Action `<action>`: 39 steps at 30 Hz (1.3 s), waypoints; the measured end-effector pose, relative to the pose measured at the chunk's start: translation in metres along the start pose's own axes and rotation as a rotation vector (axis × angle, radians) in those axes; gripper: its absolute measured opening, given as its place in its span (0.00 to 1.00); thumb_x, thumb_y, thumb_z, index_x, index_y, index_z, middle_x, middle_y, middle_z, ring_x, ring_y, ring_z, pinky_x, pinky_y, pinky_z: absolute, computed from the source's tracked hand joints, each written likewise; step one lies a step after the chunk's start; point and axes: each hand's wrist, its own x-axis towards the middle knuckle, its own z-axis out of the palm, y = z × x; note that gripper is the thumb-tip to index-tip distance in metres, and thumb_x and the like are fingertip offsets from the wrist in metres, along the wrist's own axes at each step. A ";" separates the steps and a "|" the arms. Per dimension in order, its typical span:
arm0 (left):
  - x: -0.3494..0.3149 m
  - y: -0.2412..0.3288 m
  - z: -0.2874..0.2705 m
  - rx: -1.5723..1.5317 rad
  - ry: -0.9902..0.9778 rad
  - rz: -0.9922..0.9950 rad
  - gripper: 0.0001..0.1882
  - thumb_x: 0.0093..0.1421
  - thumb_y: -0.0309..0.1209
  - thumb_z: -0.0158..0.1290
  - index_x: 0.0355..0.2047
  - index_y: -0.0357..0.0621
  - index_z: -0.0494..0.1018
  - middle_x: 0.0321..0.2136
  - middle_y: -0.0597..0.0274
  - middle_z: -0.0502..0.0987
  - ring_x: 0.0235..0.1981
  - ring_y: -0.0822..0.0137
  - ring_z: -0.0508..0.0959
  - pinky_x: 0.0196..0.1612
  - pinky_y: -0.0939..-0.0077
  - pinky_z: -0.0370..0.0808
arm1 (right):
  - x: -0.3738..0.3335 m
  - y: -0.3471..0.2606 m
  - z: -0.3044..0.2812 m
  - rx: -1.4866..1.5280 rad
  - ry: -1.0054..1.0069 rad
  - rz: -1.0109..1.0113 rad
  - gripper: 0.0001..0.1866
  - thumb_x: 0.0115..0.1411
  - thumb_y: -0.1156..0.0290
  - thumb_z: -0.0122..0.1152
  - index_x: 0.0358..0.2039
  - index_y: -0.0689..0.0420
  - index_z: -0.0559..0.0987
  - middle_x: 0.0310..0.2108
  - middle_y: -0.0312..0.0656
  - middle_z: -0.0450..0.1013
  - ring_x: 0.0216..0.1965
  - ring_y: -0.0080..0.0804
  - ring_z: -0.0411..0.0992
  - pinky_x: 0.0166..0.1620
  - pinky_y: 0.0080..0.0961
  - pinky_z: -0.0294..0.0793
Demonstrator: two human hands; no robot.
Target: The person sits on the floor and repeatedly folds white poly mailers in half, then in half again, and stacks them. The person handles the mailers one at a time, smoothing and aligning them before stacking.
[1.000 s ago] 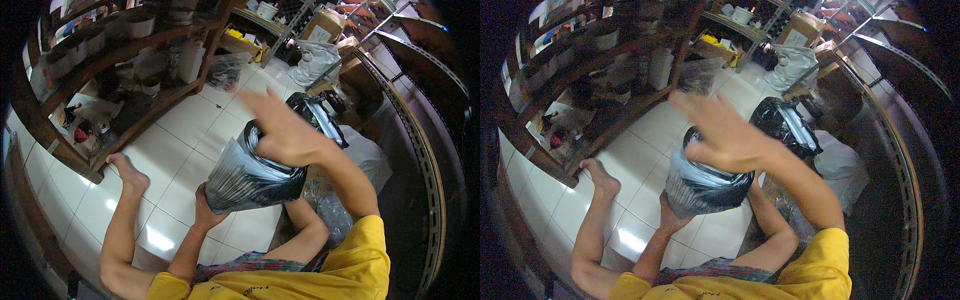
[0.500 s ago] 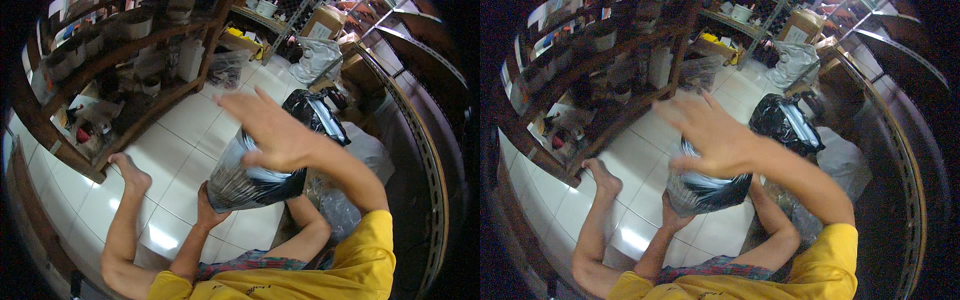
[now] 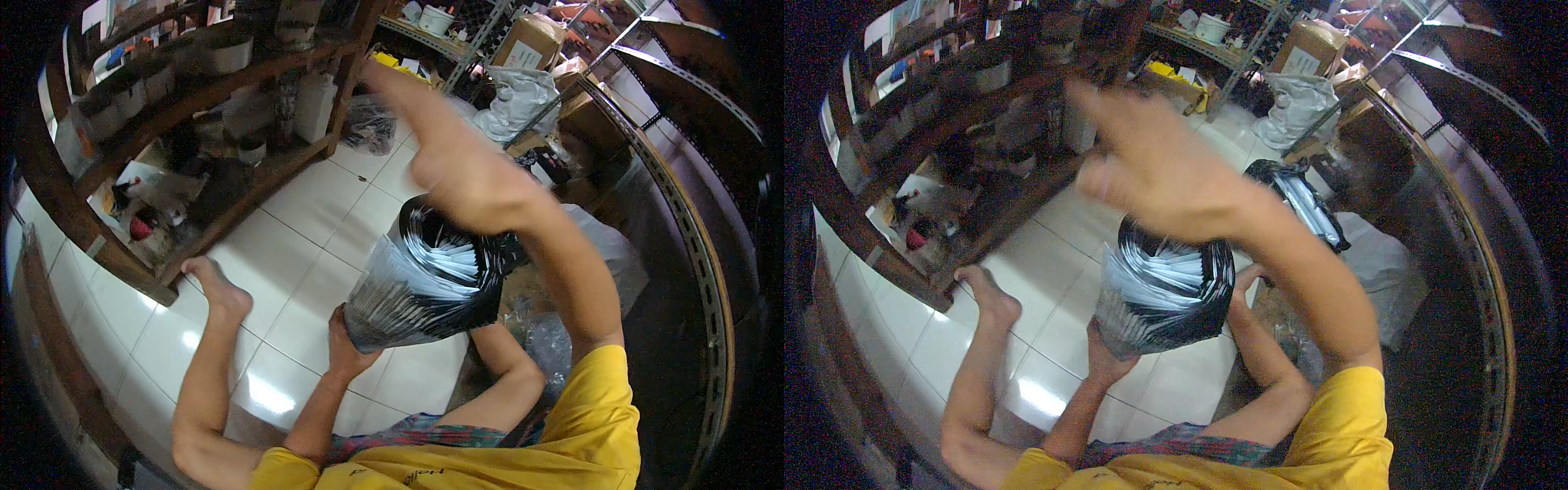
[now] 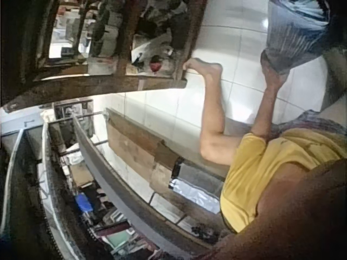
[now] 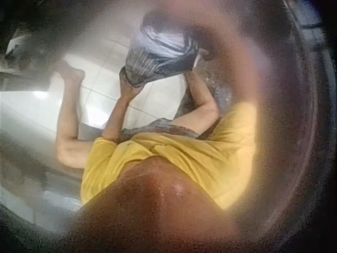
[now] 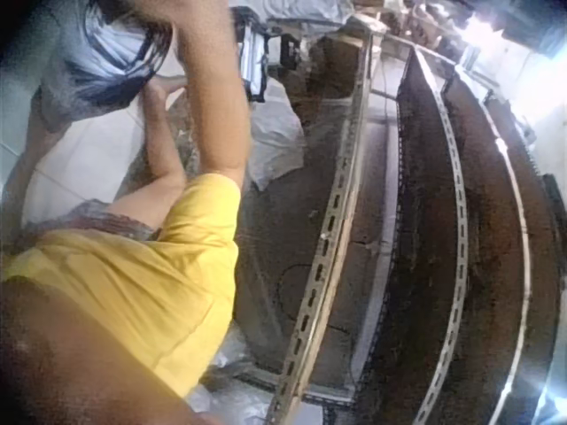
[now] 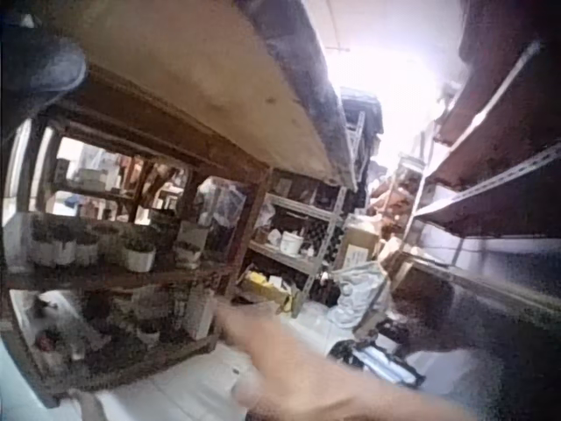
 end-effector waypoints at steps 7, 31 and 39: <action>0.004 0.011 -0.007 -0.019 -0.039 0.019 0.54 0.38 0.41 0.72 0.61 0.30 0.56 0.55 0.38 0.65 0.58 0.39 0.65 0.61 0.51 0.65 | -0.010 0.014 -0.003 0.085 0.176 -0.041 0.46 0.65 0.41 0.44 0.68 0.71 0.54 0.63 0.68 0.59 0.65 0.61 0.59 0.68 0.48 0.54; 0.009 0.013 -0.006 -0.012 -0.039 0.047 0.50 0.40 0.38 0.70 0.59 0.30 0.59 0.53 0.36 0.67 0.57 0.39 0.67 0.59 0.49 0.67 | -0.063 0.025 -0.025 0.235 0.103 0.032 0.23 0.62 0.66 0.61 0.56 0.61 0.75 0.49 0.49 0.73 0.52 0.44 0.72 0.55 0.36 0.71; 0.005 0.010 0.001 -0.028 -0.015 0.076 0.49 0.41 0.39 0.70 0.60 0.32 0.59 0.53 0.38 0.68 0.55 0.39 0.68 0.59 0.50 0.67 | -0.060 0.013 -0.006 0.053 0.217 -0.120 0.15 0.50 0.73 0.68 0.40 0.56 0.80 0.39 0.43 0.74 0.43 0.46 0.72 0.45 0.38 0.75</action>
